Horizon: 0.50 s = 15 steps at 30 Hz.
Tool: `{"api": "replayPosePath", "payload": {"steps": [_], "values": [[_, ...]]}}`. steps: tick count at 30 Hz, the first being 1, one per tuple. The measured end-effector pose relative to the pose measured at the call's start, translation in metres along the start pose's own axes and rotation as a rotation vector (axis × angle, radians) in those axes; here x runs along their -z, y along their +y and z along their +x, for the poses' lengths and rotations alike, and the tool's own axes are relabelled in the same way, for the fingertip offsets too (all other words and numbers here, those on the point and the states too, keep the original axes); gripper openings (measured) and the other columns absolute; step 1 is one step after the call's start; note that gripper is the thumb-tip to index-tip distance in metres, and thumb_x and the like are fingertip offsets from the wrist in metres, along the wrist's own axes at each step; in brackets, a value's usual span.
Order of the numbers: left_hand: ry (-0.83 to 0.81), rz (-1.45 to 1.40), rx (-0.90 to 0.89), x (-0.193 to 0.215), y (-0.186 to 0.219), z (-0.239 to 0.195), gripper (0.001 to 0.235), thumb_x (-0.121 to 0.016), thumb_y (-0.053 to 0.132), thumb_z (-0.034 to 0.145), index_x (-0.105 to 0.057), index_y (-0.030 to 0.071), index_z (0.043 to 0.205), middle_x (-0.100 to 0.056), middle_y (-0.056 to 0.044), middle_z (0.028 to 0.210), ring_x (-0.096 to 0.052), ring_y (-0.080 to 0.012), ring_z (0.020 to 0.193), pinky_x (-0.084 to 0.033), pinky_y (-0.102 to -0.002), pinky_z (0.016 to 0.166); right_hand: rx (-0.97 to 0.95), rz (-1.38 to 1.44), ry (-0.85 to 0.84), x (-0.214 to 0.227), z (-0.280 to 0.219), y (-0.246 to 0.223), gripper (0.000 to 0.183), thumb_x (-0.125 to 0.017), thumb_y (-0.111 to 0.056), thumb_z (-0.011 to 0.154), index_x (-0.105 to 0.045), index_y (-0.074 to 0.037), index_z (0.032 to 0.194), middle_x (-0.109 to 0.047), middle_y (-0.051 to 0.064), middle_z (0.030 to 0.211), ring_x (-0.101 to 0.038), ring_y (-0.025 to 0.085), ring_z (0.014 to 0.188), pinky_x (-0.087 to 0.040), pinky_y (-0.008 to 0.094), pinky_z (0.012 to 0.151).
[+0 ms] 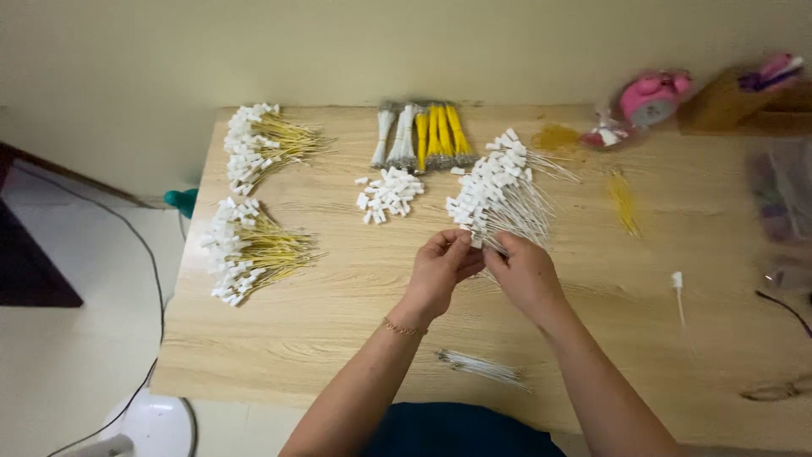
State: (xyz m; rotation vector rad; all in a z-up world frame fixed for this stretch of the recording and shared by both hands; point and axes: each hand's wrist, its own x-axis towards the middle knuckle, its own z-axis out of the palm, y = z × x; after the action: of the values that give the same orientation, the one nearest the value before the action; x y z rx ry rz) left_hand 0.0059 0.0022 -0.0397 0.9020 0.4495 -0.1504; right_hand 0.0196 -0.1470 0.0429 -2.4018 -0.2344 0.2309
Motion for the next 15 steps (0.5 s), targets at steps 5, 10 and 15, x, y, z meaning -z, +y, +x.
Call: {"api": "replayPosePath", "payload": {"steps": [5,10,15], "values": [[0.295,0.635,-0.152,0.091,-0.02,0.073,0.034,-0.071,0.035,0.098,-0.068,0.011,0.123,-0.074,-0.014,0.105,-0.075,-0.0302,0.089,-0.063,-0.042,0.073,0.109,0.025,-0.046,-0.073,0.013,0.083,0.018,-0.062,-0.018,0.096,-0.07,-0.002,0.092,-0.069,0.021,0.082,-0.068,0.039,0.086,-0.054,0.046,0.077],[0.707,1.158,-0.354,0.158,0.006,0.101,0.031,-0.076,0.035,0.091,-0.071,0.018,0.117,-0.074,-0.009,0.097,-0.074,-0.0305,0.095,-0.061,-0.044,0.081,0.142,-0.034,-0.06,-0.094,0.014,0.122,0.019,-0.063,-0.019,0.095,-0.073,-0.003,0.093,-0.07,0.023,0.087,-0.069,0.041,0.096,-0.055,0.049,0.083],[0.728,1.391,-0.176,0.182,0.017,0.121,0.035,-0.066,0.041,0.095,-0.071,0.021,0.123,-0.061,-0.007,0.114,-0.072,-0.0392,0.096,-0.061,-0.054,0.084,-0.07,0.121,-0.057,-0.067,0.023,0.107,0.028,-0.061,-0.025,0.103,-0.074,-0.004,0.117,-0.074,0.021,0.107,-0.072,0.038,0.1,-0.055,0.045,0.09]]}}
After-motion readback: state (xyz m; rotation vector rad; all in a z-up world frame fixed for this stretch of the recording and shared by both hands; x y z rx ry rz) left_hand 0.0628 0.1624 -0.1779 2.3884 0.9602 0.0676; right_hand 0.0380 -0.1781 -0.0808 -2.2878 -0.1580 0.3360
